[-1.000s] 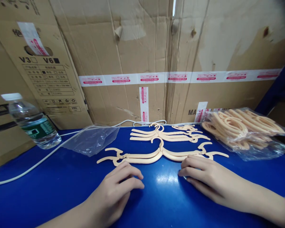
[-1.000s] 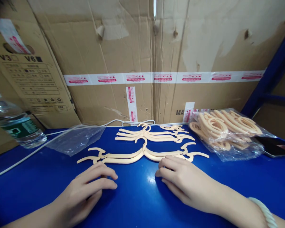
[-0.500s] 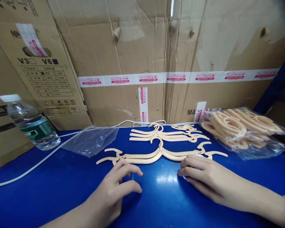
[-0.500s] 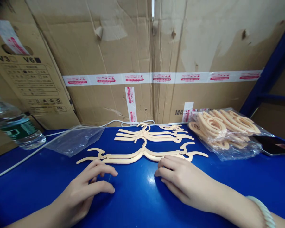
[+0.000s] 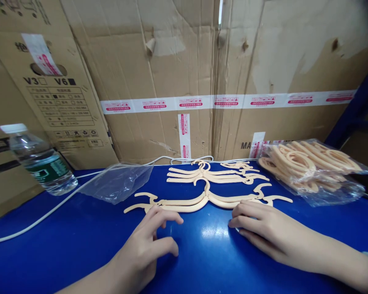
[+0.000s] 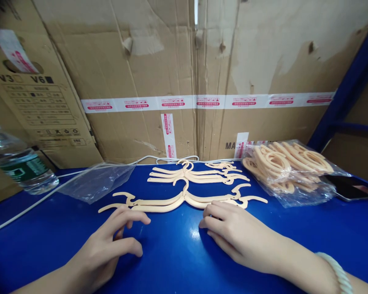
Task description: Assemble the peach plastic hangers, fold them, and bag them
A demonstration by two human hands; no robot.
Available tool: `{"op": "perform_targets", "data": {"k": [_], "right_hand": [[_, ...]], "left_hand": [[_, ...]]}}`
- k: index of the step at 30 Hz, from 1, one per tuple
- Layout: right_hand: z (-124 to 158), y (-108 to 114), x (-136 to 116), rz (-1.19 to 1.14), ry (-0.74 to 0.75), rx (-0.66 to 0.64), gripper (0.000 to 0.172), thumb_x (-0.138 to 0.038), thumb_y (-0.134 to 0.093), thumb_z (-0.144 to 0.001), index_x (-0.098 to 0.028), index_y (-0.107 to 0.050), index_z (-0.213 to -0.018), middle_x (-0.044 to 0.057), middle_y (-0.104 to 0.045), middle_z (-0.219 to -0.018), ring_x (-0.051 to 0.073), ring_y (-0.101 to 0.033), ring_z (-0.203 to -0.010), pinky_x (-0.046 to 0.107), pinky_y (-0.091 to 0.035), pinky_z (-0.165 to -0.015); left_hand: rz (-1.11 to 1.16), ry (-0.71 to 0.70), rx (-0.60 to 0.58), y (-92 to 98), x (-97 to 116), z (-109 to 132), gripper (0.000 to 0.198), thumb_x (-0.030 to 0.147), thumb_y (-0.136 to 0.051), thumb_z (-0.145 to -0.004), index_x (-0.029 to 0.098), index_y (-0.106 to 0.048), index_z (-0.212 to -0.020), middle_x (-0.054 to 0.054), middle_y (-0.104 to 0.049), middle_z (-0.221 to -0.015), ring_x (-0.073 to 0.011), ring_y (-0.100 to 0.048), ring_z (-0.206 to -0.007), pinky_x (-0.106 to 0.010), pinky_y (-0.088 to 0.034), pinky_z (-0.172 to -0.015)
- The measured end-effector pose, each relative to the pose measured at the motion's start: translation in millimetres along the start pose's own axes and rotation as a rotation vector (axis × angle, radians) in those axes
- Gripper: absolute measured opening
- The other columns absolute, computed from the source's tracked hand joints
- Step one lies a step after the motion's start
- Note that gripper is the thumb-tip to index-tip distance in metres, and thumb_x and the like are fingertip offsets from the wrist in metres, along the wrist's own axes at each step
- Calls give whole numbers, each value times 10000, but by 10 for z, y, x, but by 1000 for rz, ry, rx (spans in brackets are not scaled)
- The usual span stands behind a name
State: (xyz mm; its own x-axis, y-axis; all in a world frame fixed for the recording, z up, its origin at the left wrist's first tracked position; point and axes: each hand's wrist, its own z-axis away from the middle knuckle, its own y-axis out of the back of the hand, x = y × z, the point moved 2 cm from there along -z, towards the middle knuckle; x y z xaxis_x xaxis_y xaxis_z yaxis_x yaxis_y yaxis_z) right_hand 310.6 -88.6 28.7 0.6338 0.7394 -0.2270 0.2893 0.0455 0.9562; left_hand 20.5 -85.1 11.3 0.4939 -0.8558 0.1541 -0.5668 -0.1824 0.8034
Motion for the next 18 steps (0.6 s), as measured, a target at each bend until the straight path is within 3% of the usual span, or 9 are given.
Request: {"op": "perform_targets", "data": {"k": [7,11,15,18], "right_hand": [[-9,0,-8,-2,24,33,245,-130,-411,-958,-203,-627,-1048,85,-622,-976,204,-591,-892,326,-494,-766],[-31,29,26,2,25,77,248,-124,-420,-950,-198,-632,-1054,80,-638,-958,199,-599,-884,316,-495,-755],[-86,171,251,48,-43,210,219,-147,-435,-949,-178,-639,-1022,93,-667,-963,199,-627,-881,320,-501,-771],[-166,339,556,189,-186,251,207,-164,-448,-947,-166,-647,-1007,91,-693,-972,198,-648,-908,310,-499,-814]], "left_hand": [[34,-43,79,-77,-32,19,459,-120,-357,-799,221,-656,-731,-45,-567,-1100,-176,-461,-851,-269,-386,-629],[73,-55,55,-53,-40,4,455,-125,-332,-788,210,-641,-779,-54,-564,-1103,-171,-488,-856,-270,-418,-654],[111,-69,44,-14,-16,-5,442,-118,-330,-781,204,-628,-829,-60,-571,-1136,-159,-508,-836,-287,-451,-699],[125,-89,52,-9,39,-23,409,-105,-346,-777,199,-614,-834,-68,-589,-1126,-160,-508,-804,-285,-452,-682]]}}
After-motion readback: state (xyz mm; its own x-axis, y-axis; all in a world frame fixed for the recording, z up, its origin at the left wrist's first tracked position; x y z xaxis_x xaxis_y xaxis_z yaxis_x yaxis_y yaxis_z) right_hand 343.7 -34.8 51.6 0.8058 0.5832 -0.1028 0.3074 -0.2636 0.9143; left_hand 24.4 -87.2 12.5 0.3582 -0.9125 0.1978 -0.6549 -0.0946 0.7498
